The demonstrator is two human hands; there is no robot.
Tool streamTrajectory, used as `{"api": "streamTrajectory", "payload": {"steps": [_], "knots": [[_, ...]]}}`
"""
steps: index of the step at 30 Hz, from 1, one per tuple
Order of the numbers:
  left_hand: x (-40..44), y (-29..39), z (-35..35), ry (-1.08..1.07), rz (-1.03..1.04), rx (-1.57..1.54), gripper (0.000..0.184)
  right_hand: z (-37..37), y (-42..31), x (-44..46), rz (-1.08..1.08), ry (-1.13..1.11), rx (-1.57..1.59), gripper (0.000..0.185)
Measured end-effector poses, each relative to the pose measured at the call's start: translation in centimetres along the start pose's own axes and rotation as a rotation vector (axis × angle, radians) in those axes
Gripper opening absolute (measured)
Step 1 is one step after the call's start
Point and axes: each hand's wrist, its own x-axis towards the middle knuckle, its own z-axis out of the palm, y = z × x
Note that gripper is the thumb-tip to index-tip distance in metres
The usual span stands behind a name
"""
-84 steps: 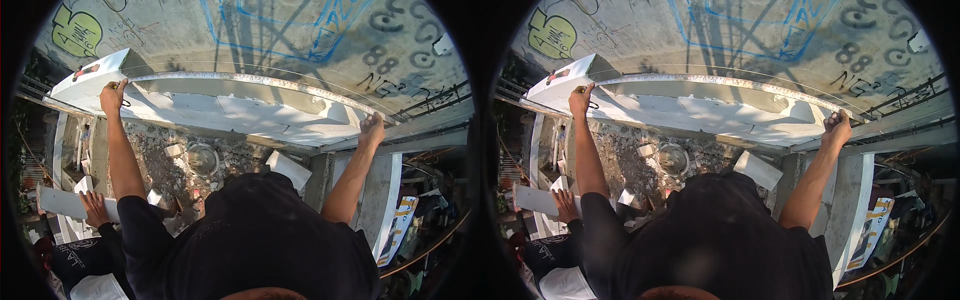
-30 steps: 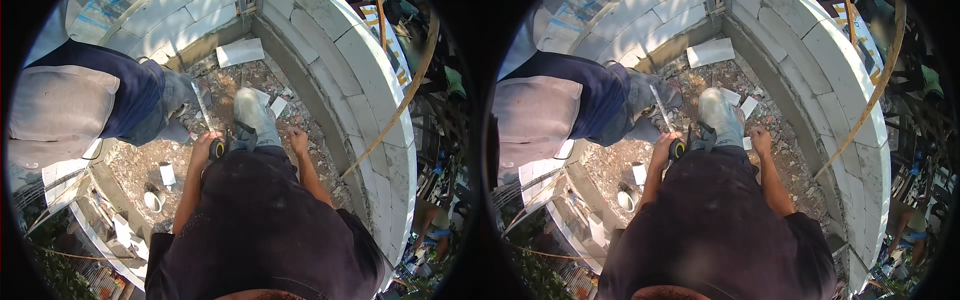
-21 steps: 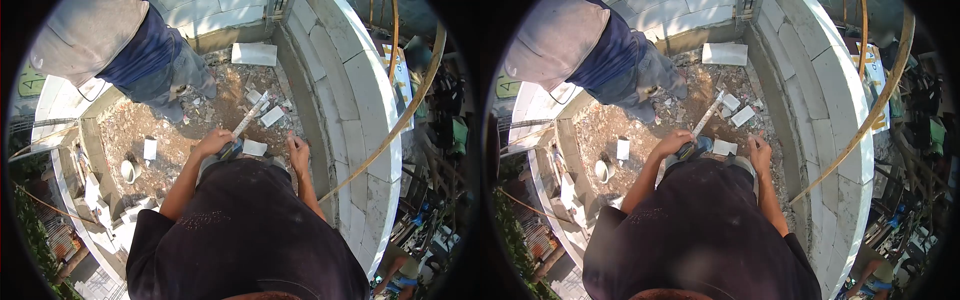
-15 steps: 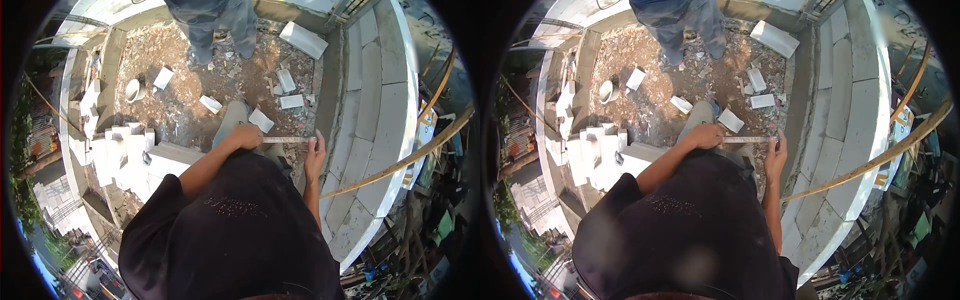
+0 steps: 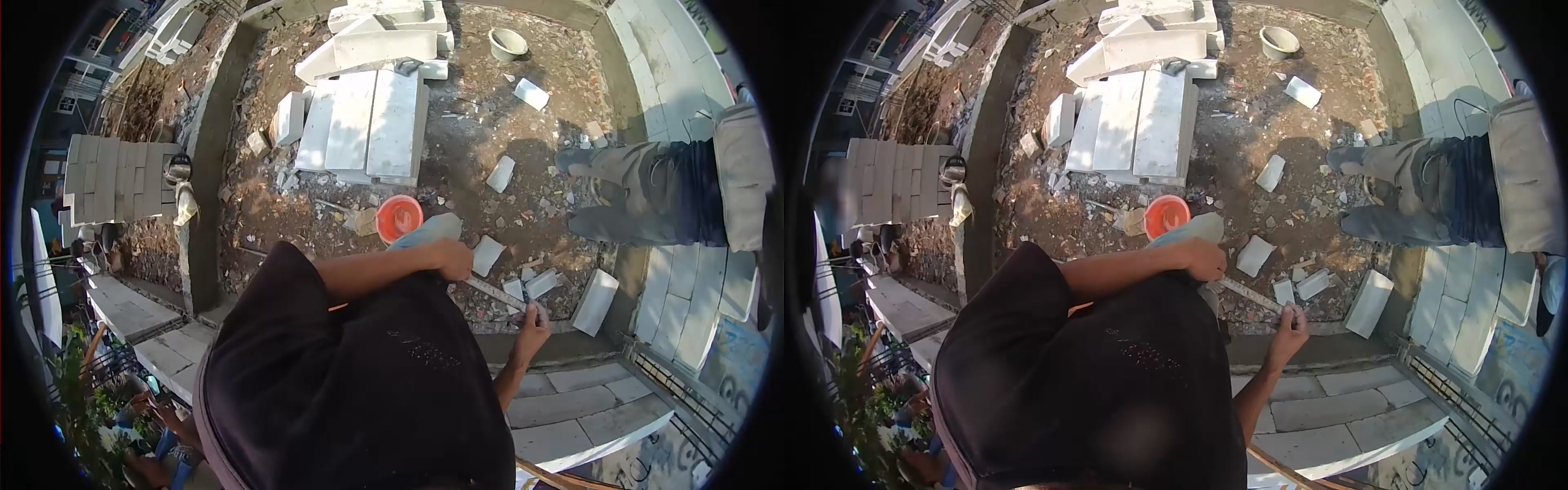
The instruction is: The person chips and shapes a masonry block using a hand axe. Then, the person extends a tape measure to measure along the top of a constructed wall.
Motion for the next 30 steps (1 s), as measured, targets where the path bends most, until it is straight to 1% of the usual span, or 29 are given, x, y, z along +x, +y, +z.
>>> {"api": "streamTrajectory", "payload": {"steps": [2,3,5,6,7,9,10,11,12,13,14,15,16,17,18,19,21,23,25,26,28,29,30], "knots": [[-2.6,-1.5,0.0,0.025,-0.048,-0.154,0.032,2.7,-1.8,1.2,0.032,-0.121,-0.03,0.022],[-4.3,-2.1,0.1,0.061,-0.088,-0.179,0.032,4.3,-2.0,1.9,0.014,-0.177,-0.04,0.022],[-7.5,-3.2,0.6,0.187,-0.141,-0.224,0.03,7.9,-2.4,2.8,0.013,-0.339,-0.133,0.022],[-8.6,-4.2,1.5,0.226,-0.203,-0.321,0.031,9.9,-3.0,2.7,0.035,-0.404,-0.12,0.021],[-10.0,-4.8,2.0,0.25,-0.228,-0.332,0.031,11.6,-3.2,2.5,0.021,-0.437,-0.124,0.021],[-12.3,-6.1,2.5,0.278,-0.301,-0.418,0.031,14.6,-3.5,2.2,-0.068,-0.593,-0.183,0.023],[-13.3,-6.6,2.5,0.245,-0.22,-0.333,0.031,15.7,-4.7,1.1,-0.032,-0.602,-0.198,0.025],[-13.5,-7.4,3.0,0.237,-0.175,-0.334,0.03,16.5,-4.2,1.0,-0.039,-0.589,-0.19,0.025],[-14.0,-7.8,3.3,0.22,-0.218,-0.369,0.03,17.0,-3.5,0.8,-0.052,-0.594,-0.178,0.025],[-14.4,-8.2,3.6,0.205,-0.261,-0.403,0.031,17.4,-3.4,0.2,0.031,-0.583,-0.163,0.026],[-14.8,-8.4,3.9,0.19,-0.304,-0.436,0.032,17.7,-1.6,0.7,0.008,-0.59,-0.164,0.025],[-12.3,-10.4,6.8,0.208,-0.287,-0.341,0.034,18.7,-2.4,-0.3,-0.029,-0.554,-0.173,0.023],[-14.8,-9.2,5.5,0.272,-0.41,-0.449,0.033,19.0,-1.4,-0.1,0.047,-0.577,-0.128,0.023],[-15.2,-9.5,5.8,0.3,-0.406,-0.427,0.031,20.0,-2.5,-1.3,0.043,-0.596,-0.117,0.023],[-15.9,-9.8,5.0,0.233,-0.327,-0.379,0.033,20.3,-3.7,-2.4,0.039,-0.589,-0.116,0.023],[-16.2,-10.4,4.7,0.269,-0.335,-0.369,0.033,20.9,-3.8,-2.6,0.004,-0.602,-0.113,0.023],[-17.3,-12.0,4.6,0.159,-0.288,-0.318,0.037,22.5,-3.7,-2.8,0.007,-0.612,-0.131,0.023],[-19.0,-13.0,4.5,0.204,-0.319,-0.336,0.037,24.6,-4.2,-3.1,-0.051,-0.634,-0.177,0.022],[-20.5,-13.9,5.0,0.321,-0.456,-0.389,0.037,26.3,-5.4,-4.1,-0.108,-0.676,-0.24,0.023],[-20.9,-14.6,5.6,0.333,-0.461,-0.391,0.037,27.0,-5.9,-4.9,-0.117,-0.684,-0.242,0.023],[-20.6,-17.4,7.7,0.442,-0.344,-0.406,0.036,28.5,-7.1,-6.7,-0.078,-0.636,-0.206,0.022],[-19.0,-19.2,9.6,0.454,-0.35,-0.411,0.036,28.8,-6.7,-6.6,-0.087,-0.646,-0.21,0.022],[-16.8,-21.3,11.8,0.443,-0.294,-0.254,0.031,29.1,-6.0,-6.2,-0.099,-0.676,-0.239,0.021]]}}
